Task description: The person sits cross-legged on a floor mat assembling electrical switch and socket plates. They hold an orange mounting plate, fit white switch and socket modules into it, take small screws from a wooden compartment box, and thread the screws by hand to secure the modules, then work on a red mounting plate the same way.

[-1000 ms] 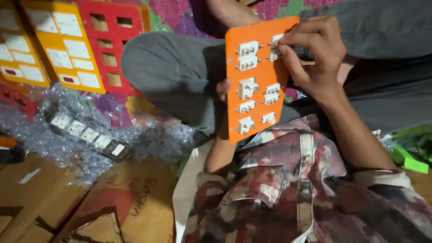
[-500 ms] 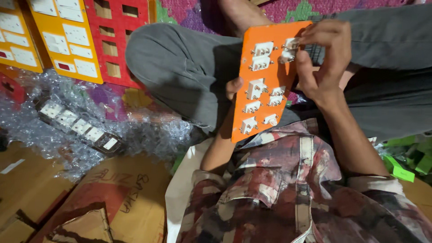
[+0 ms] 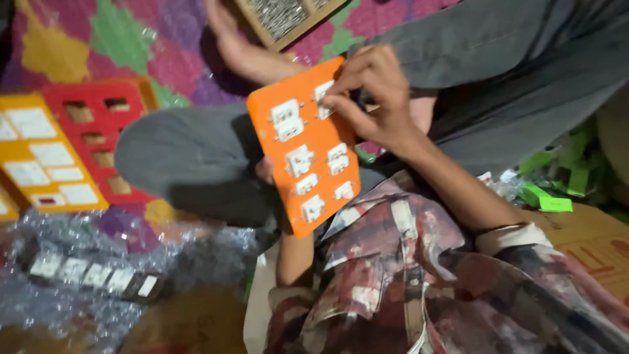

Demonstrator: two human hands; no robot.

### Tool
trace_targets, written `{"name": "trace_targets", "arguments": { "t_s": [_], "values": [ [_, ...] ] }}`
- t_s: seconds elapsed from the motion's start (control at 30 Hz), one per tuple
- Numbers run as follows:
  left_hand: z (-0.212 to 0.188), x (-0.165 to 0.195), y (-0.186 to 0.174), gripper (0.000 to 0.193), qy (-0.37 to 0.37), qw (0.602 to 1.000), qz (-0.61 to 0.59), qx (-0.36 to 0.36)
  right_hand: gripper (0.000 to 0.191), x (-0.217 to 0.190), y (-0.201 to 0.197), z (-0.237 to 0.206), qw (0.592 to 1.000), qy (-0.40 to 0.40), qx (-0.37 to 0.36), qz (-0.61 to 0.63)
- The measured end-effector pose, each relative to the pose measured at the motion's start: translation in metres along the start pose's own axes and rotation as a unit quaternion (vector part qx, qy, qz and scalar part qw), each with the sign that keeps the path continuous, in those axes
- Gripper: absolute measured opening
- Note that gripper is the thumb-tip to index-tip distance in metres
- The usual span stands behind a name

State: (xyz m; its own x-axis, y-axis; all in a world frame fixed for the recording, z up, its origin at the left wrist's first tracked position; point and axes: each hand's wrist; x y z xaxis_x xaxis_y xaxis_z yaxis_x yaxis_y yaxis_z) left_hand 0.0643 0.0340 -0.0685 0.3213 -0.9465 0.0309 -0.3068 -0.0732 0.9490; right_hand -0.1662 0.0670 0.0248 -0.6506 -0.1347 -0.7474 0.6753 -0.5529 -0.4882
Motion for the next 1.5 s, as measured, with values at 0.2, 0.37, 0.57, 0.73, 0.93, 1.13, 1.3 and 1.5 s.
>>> {"name": "trace_targets", "arguments": {
  "t_s": [0.2, 0.37, 0.57, 0.73, 0.93, 1.13, 1.3, 1.5],
  "values": [
    [-0.005, 0.002, 0.006, 0.094, 0.016, 1.0, 0.012, 0.007, 0.027, -0.002, 0.003, 0.0, 0.998, 0.047, 0.021, 0.021],
    [-0.007, -0.001, 0.012, 0.094, 0.024, 0.999, 0.022, 0.017, 0.033, -0.007, 0.007, -0.001, 0.997, 0.064, 0.044, 0.001],
    [-0.004, -0.001, 0.016, 0.095, 0.023, 0.999, 0.036, 0.027, 0.021, -0.005, 0.004, -0.004, 0.994, 0.068, 0.087, -0.02],
    [0.005, 0.004, 0.021, 0.096, 0.033, 0.997, 0.062, 0.031, 0.008, 0.003, -0.002, -0.007, 0.99, 0.087, 0.106, 0.021],
    [0.023, 0.008, 0.043, 0.097, 0.087, 0.989, 0.108, 0.043, 0.012, -0.017, -0.021, -0.016, 0.997, 0.055, 0.012, 0.043],
    [0.063, 0.008, 0.068, 0.098, 0.233, 0.925, 0.287, 0.09, 0.057, -0.047, -0.034, -0.058, 0.987, -0.084, -0.119, 0.063],
    [0.082, 0.007, 0.083, 0.099, 0.34, 0.828, 0.427, 0.125, 0.032, -0.032, -0.015, -0.082, 0.983, 0.16, 0.026, 0.09],
    [0.077, 0.013, 0.084, 0.084, 0.435, 0.809, 0.367, 0.15, 0.033, 0.013, -0.048, -0.066, 0.844, 0.356, 0.233, 0.326]
  ]
}}
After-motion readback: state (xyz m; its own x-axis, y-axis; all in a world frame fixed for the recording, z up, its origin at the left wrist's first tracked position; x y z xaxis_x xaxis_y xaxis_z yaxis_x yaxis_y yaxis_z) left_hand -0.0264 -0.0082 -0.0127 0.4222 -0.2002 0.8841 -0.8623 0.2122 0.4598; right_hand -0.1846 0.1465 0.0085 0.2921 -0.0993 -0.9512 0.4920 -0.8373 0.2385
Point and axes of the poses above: each hand's wrist, its own z-axis towards the middle knuckle, its own y-axis out of the palm, x = y × z, and after that the axes turned 7 degrees about -y, right-handed
